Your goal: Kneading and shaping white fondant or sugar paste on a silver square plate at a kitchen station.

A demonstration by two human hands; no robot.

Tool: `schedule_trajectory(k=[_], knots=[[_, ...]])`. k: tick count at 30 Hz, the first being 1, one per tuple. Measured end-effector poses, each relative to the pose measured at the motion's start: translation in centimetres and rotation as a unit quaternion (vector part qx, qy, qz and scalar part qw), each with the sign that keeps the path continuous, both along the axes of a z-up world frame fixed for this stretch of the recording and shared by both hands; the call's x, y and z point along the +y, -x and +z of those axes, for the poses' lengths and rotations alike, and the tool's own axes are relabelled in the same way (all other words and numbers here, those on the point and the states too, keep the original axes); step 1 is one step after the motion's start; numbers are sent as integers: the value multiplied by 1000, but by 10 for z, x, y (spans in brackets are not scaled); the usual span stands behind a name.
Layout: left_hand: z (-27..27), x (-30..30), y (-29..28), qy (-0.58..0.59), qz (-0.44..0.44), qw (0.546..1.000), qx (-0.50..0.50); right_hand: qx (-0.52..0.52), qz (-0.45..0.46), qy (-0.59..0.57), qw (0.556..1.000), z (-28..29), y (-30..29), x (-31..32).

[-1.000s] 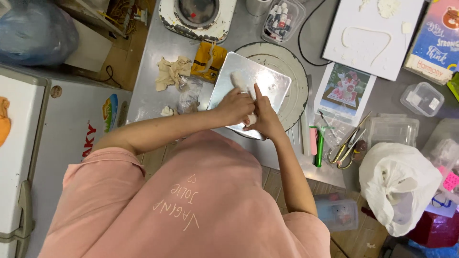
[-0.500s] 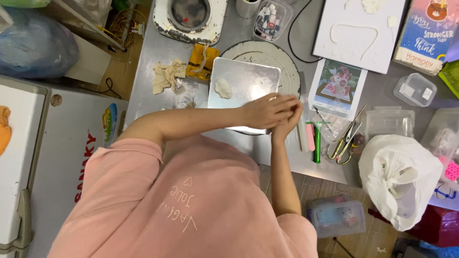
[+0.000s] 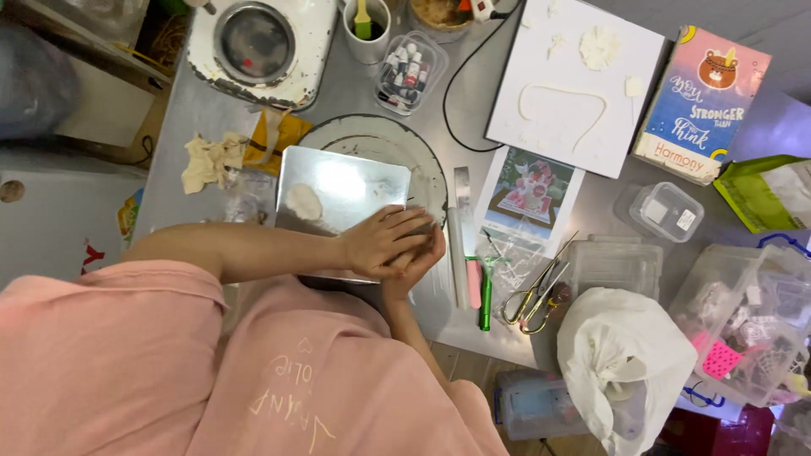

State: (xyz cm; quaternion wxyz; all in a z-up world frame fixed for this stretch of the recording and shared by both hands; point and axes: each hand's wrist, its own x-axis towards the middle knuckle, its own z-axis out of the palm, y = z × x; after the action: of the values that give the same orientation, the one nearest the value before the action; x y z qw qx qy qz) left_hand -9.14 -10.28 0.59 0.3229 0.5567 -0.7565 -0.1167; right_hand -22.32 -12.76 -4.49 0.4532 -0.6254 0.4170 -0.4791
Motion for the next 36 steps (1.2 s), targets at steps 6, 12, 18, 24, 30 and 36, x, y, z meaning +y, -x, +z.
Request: schedule_trajectory(k=[6, 12, 18, 24, 30, 36], knots=[[-23, -29, 14, 1, 97, 993, 67, 97, 120, 11, 988, -3, 10, -38], [-27, -62, 25, 78, 301, 928, 205, 102, 154, 54, 981, -19, 9, -37], [-16, -58, -6, 77, 316, 776, 541, -14, 161, -49, 986, -1, 4, -42], [48, 39, -42, -45, 133, 973, 184, 21, 209, -43, 977, 6, 5, -46], [22, 76, -65, -107, 177, 971, -122, -15, 227, -22, 974, 2, 1, -39], [-62, 56, -84, -116, 195, 974, -18, 3, 208, -38, 977, 2, 0, -39]])
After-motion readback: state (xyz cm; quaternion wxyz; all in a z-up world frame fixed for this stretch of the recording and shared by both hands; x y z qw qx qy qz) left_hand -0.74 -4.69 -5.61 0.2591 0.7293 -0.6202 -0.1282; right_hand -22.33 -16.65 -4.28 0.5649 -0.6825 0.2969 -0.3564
